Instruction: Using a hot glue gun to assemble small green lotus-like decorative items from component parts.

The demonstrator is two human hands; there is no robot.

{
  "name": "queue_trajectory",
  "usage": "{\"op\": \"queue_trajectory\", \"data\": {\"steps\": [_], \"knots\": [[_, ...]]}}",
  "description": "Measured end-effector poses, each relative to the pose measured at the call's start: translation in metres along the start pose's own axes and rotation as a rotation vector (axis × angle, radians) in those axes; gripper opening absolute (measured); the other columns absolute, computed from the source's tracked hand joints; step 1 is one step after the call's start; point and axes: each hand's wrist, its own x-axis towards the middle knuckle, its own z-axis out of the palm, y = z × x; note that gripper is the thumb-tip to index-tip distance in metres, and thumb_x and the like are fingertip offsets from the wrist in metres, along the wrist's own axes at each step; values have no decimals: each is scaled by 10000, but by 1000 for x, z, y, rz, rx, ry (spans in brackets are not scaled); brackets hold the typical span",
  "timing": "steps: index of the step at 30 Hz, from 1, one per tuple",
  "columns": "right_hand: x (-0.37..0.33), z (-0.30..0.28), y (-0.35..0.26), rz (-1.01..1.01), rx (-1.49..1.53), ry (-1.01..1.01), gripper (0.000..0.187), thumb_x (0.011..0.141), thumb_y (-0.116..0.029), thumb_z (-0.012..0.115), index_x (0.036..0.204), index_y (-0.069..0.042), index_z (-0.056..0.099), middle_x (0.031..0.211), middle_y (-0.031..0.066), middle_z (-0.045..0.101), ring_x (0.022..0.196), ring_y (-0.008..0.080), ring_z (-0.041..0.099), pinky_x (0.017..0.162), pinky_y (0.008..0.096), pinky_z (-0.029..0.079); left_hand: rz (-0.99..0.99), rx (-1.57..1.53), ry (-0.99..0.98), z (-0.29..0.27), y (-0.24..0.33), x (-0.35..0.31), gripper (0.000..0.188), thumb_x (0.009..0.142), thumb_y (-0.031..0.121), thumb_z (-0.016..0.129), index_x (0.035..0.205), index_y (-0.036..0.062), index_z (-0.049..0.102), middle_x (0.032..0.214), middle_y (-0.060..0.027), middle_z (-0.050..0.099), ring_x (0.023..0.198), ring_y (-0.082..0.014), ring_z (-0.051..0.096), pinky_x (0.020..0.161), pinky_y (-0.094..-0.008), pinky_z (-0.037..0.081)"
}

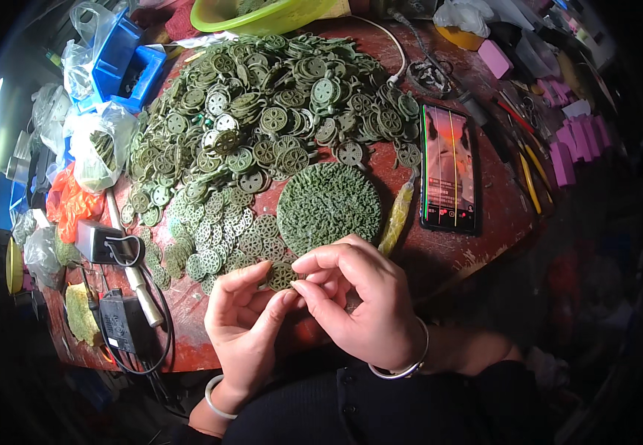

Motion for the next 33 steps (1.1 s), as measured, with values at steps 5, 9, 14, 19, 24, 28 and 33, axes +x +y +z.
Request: {"op": "queue_trajectory", "data": {"steps": [5,9,14,19,24,28,33], "knots": [[-1,2,1,60,93,20,154,825,68,685,962,26,629,897,63,618,754,87,662,606,193,524,54,30,22,4,-1,-1,361,857,-131,629,1190,-72,505,1110,-173,626,978,-240,684,873,-318,575],[-1,2,1,80,110,24,149,827,57,691,958,22,629,878,53,616,741,81,653,605,195,519,67,26,20,4,-3,-1,365,852,-128,640,1188,-73,509,1110,-172,628,982,-233,681,877,-314,572],[1,1,0,57,78,6,129,829,49,694,932,13,624,867,50,614,738,79,652,596,198,515,77,38,8,2,-3,-2,370,848,-121,651,1187,-70,513,1110,-168,625,989,-226,677,876,-306,569],[1,2,0,30,51,2,143,832,30,706,917,4,594,844,37,618,714,72,648,579,199,509,16,1,8,0,0,-1,347,854,-104,655,1172,-66,522,1118,-149,611,958,-204,676,853,-305,572],[4,-11,-9,81,84,-187,199,841,5,720,915,-27,538,802,5,622,687,30,625,556,180,490,-108,-101,-35,-8,15,2,268,901,-64,617,1154,-49,528,1049,-144,640,883,-184,680,786,-288,574],[4,-16,-10,127,133,-189,172,879,-42,696,1008,10,595,795,12,643,672,7,602,540,170,469,-233,-111,-74,-16,25,4,204,933,-35,586,1130,-32,532,974,-137,664,824,-173,682,729,-269,567],[5,-14,-14,323,134,-276,88,933,-60,629,975,17,618,765,40,659,633,65,646,543,203,507,-242,-110,-62,-13,21,5,185,937,-30,584,1114,-34,533,980,-135,668,820,-167,680,728,-269,564]]}}
